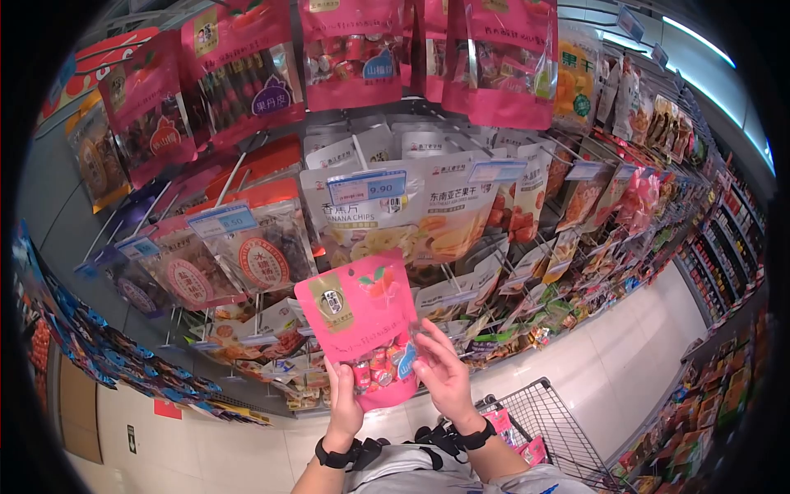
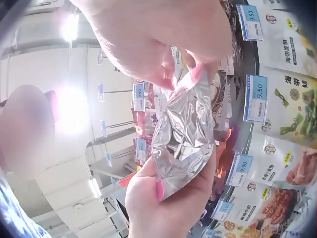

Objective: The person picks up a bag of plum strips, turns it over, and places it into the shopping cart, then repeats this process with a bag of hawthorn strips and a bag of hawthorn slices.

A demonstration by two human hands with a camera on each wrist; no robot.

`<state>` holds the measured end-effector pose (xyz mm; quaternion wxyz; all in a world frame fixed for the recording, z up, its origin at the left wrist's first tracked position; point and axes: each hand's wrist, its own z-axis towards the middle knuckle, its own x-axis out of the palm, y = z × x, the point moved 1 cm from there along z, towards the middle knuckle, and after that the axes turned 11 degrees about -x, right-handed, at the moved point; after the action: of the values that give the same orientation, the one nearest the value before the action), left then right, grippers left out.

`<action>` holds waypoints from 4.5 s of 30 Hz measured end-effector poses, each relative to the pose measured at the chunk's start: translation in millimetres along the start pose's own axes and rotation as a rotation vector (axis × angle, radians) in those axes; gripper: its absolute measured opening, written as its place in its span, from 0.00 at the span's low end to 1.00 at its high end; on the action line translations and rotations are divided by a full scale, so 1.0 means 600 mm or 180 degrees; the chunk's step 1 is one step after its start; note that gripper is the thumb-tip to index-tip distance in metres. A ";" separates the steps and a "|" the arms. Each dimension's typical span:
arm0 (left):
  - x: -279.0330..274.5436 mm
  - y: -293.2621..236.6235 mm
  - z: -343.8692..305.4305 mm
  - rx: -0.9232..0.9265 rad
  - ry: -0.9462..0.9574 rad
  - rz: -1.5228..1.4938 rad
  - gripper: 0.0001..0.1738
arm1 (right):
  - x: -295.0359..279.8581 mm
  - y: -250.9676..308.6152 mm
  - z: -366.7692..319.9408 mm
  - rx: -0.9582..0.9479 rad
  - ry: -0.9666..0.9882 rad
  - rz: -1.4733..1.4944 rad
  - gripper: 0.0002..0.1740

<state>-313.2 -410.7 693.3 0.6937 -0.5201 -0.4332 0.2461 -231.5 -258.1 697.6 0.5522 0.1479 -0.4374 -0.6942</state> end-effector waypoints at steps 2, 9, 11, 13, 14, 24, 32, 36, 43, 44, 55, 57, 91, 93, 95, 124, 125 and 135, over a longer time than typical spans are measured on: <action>-0.003 0.003 0.003 0.0023 -0.0166 -0.0135 0.32 | 0.003 -0.003 0.003 0.0188 -0.0327 0.0253 0.27; -0.007 0.006 0.014 -0.0252 -0.0204 -0.0702 0.28 | -0.026 -0.041 -0.011 0.1035 -0.0395 0.0555 0.24; -0.012 0.011 0.017 -0.0293 -0.0152 -0.0708 0.29 | -0.027 -0.042 -0.010 0.0945 -0.0349 0.0512 0.25; -0.011 0.010 0.017 -0.0285 -0.0158 -0.0715 0.29 | -0.026 -0.041 -0.010 0.0851 -0.0312 0.0468 0.25; -0.011 0.008 0.017 -0.0280 -0.0162 -0.0720 0.29 | -0.025 -0.041 -0.011 0.0838 -0.0353 0.0482 0.25; -0.010 -0.007 0.018 -0.0262 -0.0121 -0.0630 0.28 | -0.014 -0.039 -0.013 0.0572 -0.0234 0.0043 0.28; -0.025 0.007 0.021 -0.0195 -0.0254 -0.0370 0.18 | -0.029 -0.046 -0.013 0.0360 -0.0185 0.0135 0.27; -0.018 -0.017 0.016 -0.0119 -0.0392 -0.0107 0.14 | -0.034 -0.042 -0.007 0.0199 -0.0168 0.0113 0.32; -0.033 -0.020 0.012 0.0130 -0.0317 0.0448 0.12 | -0.033 -0.024 0.010 -0.0218 0.0163 -0.1339 0.21; -0.033 -0.023 0.012 0.0176 -0.0282 0.0444 0.11 | -0.032 -0.021 0.013 -0.0269 0.0120 -0.1350 0.19; -0.061 -0.020 0.006 0.0614 0.0309 0.0707 0.09 | -0.035 -0.017 0.011 -0.0285 0.0303 -0.1009 0.16; -0.064 -0.015 0.004 0.0644 0.0305 0.0709 0.08 | -0.034 -0.016 0.009 -0.0285 0.0334 -0.1010 0.16; -0.073 -0.033 -0.037 -0.0589 0.0007 0.0289 0.19 | -0.022 -0.020 -0.043 0.0706 0.0175 0.0232 0.15; -0.078 -0.027 -0.037 -0.0719 0.0035 0.0243 0.18 | -0.014 -0.024 -0.048 0.0921 0.0053 0.0178 0.16; -0.091 -0.017 -0.039 -0.0909 0.0206 0.0142 0.16 | 0.000 -0.031 -0.057 0.1126 -0.0221 0.0269 0.14; 0.075 0.182 -0.083 -0.2326 0.1451 -0.0005 0.16 | -0.150 -0.014 -0.340 0.1096 -0.1850 0.0551 0.43; 0.102 0.204 -0.092 -0.2203 0.1564 0.0168 0.17 | -0.174 -0.002 -0.358 0.1237 -0.2108 0.0659 0.42; 0.377 0.530 -0.232 -0.2362 0.1916 0.1335 0.16 | -0.429 0.028 -0.584 0.1410 -0.3658 0.2307 0.21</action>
<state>-45.5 -194.9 462.3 0.4923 -0.8543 -0.1591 0.0493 109.6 -183.1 438.3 0.3874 -0.2873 -0.8115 -0.3299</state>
